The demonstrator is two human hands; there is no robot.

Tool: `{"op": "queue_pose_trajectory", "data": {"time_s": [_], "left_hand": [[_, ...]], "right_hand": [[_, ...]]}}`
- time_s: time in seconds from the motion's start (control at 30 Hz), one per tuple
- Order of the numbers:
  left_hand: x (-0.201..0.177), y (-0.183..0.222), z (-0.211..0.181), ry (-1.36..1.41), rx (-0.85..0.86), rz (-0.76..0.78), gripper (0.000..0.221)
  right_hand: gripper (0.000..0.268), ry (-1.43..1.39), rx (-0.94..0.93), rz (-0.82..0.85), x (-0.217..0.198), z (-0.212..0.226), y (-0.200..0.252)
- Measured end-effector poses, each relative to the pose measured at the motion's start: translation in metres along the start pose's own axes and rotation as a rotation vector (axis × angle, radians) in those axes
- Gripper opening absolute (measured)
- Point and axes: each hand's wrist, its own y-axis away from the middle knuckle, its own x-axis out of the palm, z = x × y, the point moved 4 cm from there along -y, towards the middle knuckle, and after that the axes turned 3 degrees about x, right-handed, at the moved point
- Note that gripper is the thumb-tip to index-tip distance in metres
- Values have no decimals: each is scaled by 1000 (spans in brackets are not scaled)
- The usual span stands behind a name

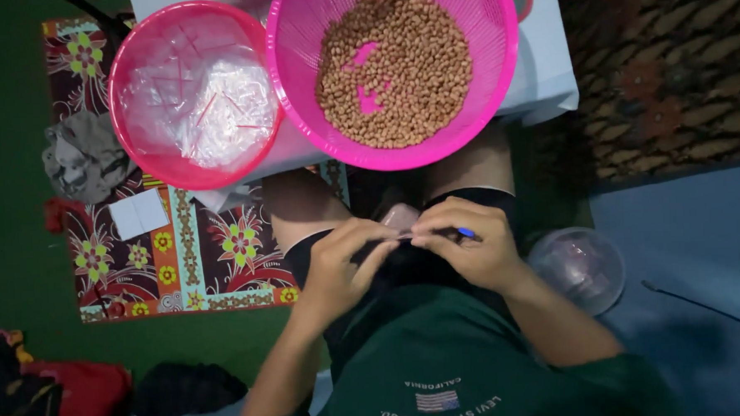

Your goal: Scooping peanuts from a large basket into small plastic bags and sealing them using a handheld heat sealer.

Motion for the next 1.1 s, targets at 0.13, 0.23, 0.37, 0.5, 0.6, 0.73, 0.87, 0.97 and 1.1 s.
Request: {"op": "queue_pose_trajectory", "data": {"time_s": [0.13,0.23,0.37,0.5,0.6,0.73,0.87,0.97,1.1], "left_hand": [[10,10,15,74,-114,-42,7],[14,11,18,59,-134,-55,4],[11,5,13,62,-130,-56,3],[12,6,14,34,-138,-6,4],[11,8,13,-13,-161,33,9],[15,15,24,-78,-155,79,5],[13,16,31,-81,-91,52,8],[17,24,44,-35,-172,21,8],[6,11,43,-45,-249,180,14]], "right_hand": [[8,53,31,20,2,-3,1],[4,118,8,24,7,-5,-1],[2,138,2,29,12,-9,-2],[4,203,-50,40,18,-11,-3],[6,222,-68,61,21,-12,-4],[7,212,-32,129,23,-25,0],[12,179,0,167,20,-30,-3],[12,183,23,198,14,-27,-10],[24,210,166,279,10,-35,-14]]}}
